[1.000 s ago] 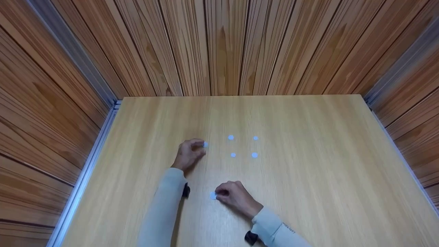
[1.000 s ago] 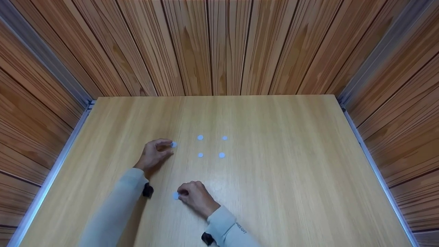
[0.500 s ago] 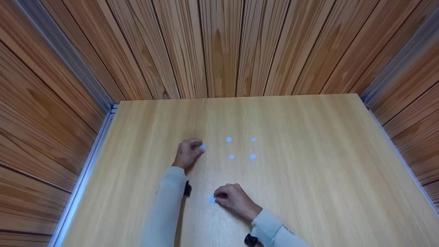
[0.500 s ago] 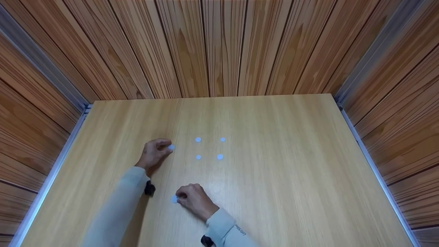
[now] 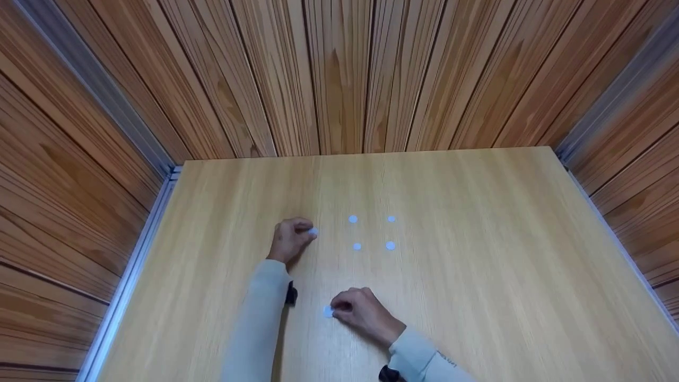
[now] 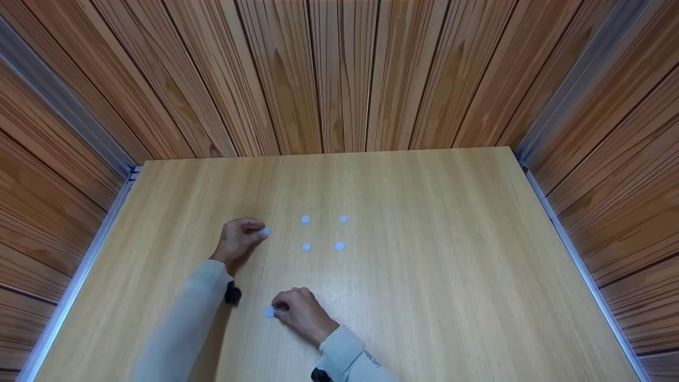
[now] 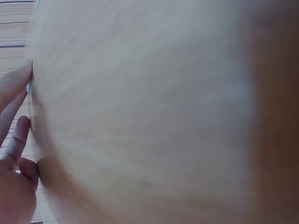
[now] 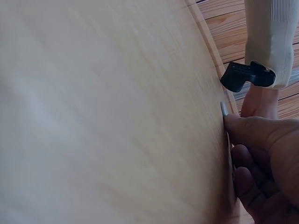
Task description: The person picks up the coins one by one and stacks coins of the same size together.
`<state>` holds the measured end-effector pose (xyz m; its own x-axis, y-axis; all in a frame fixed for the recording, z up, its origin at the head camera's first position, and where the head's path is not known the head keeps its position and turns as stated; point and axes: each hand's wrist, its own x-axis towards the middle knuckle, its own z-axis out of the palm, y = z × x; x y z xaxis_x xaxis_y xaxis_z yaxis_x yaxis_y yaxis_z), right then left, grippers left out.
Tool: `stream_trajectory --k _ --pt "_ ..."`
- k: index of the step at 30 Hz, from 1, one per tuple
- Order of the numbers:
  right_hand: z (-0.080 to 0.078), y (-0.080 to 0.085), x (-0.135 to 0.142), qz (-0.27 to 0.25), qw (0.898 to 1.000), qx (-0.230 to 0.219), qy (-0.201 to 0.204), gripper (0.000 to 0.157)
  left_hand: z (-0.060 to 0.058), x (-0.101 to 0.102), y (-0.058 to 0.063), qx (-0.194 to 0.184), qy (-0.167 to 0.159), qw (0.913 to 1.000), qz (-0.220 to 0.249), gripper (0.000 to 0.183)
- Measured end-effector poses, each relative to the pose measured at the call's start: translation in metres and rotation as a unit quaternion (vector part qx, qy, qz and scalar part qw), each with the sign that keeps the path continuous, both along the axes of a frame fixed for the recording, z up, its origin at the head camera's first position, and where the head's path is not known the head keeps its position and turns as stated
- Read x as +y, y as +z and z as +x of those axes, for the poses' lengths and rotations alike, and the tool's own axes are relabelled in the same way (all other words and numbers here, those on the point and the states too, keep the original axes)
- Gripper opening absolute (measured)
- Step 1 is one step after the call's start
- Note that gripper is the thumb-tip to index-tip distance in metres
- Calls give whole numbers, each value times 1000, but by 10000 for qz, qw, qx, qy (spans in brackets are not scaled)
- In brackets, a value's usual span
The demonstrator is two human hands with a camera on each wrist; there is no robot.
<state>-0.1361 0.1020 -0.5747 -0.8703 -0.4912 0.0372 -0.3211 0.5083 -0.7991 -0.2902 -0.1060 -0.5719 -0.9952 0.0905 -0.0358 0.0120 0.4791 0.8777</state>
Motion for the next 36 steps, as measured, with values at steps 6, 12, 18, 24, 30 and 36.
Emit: stream_trajectory --k 6,12,18,24,30,36 --pt "0 0 0 29 10000 15 22 11 1 1 1 -266 141 9995 3 22" --pt "0 0 1 -1 10000 22 34 11 0 3 4 -426 -6 9989 -193 21" --pt "-1 0 1 -13 10000 64 32 11 -1 3 4 -342 -107 9987 -356 19" --pt "0 0 1 -32 9999 89 36 11 0 3 3 44 -224 9983 -528 16" --pt "0 -2 0 -120 9998 149 57 10 3 2 0 787 -524 9927 -747 13" --pt "0 -1 0 -72 9999 118 65 11 6 0 3 567 -628 9936 -747 13"
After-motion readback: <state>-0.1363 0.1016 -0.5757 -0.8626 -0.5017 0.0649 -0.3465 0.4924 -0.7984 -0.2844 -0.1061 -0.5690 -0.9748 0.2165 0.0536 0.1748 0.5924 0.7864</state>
